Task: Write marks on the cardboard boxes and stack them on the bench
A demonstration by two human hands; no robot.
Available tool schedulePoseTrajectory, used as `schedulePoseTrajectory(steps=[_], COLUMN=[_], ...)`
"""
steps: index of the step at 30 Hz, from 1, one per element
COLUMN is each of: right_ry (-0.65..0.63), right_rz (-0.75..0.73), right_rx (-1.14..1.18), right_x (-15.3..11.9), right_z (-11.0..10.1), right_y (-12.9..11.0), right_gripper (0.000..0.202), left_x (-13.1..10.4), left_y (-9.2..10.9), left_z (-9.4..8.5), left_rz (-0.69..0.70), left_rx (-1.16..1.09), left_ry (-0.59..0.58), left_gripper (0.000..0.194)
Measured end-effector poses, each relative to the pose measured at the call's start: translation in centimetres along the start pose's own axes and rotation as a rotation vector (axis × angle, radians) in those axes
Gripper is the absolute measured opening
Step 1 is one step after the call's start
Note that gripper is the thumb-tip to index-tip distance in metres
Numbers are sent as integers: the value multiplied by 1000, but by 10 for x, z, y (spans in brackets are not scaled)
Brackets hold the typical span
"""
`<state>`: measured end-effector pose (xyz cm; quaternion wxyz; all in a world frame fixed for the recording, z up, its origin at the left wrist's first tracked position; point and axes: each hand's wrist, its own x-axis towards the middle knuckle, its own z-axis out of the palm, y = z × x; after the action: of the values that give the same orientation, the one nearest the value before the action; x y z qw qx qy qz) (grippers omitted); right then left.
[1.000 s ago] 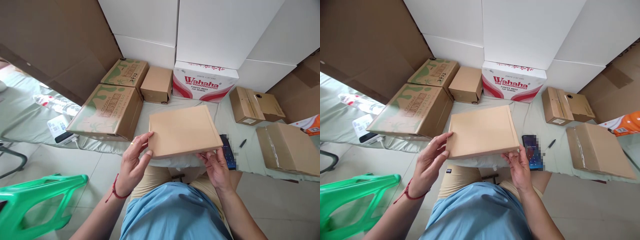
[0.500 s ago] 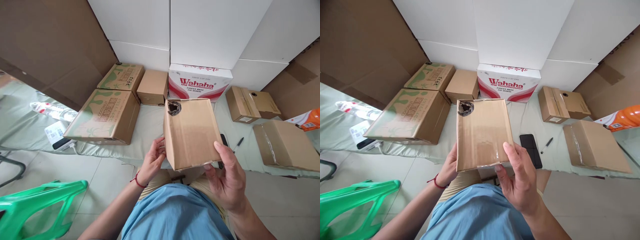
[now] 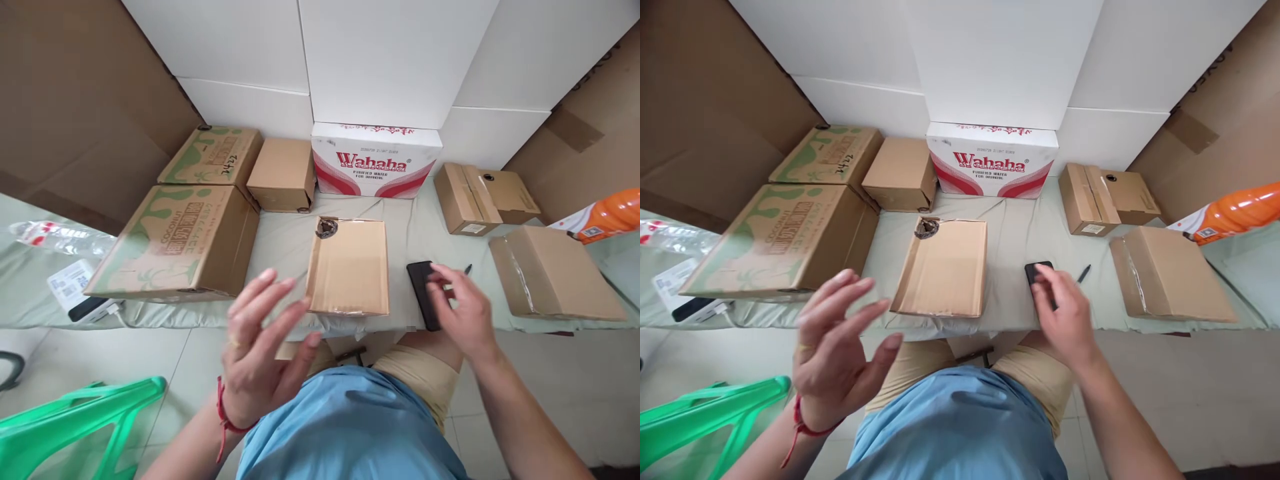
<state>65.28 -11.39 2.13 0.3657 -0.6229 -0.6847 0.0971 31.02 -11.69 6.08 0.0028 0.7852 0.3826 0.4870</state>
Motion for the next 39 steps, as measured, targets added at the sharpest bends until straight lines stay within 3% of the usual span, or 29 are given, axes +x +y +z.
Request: schedulePoseTrajectory(steps=[2,4,6,9,13,18,24,29,34,36,39], right_ry=[-47,-266,-505,-744,-861,-863,-889,-922,-906,-826,-415], right_rz=[89,191,192,87,-37,-10,73,13,5,30,146], right_rx=[-361,-656,-839,-968,-1013,-1026,-1002,-978,-898,-884,-697], right_x=[19,38,52,63,72,77,53,40,50,59,77], right_z=[-16,-27,-34,-36,-39,-62,-85,-77,-73,-75,-78], right_y=[47,89,119,139,140,145,154,160,158,148,110], right_gripper=[35,40,48,56,49,52,64,48,23,13,4], left_x=[12,18,18,14,9,6,5,4,4,4,4], left_y=[4,5,6,7,11,11,9,10,10,11,11], left_z=[4,11,20,30,39,44,45,47,47,47,48], left_rz=[93,134,141,124,114,102,103,93,82,79,74], left_rx=[-11,-4,34,72,88,86,65,64,76,75,62], left_ry=[-155,-277,-300,-232,-179,-151,-138,-135,-135,-136,-132], left_gripper=[40,41,42,40,39,39,41,44,53,51,49])
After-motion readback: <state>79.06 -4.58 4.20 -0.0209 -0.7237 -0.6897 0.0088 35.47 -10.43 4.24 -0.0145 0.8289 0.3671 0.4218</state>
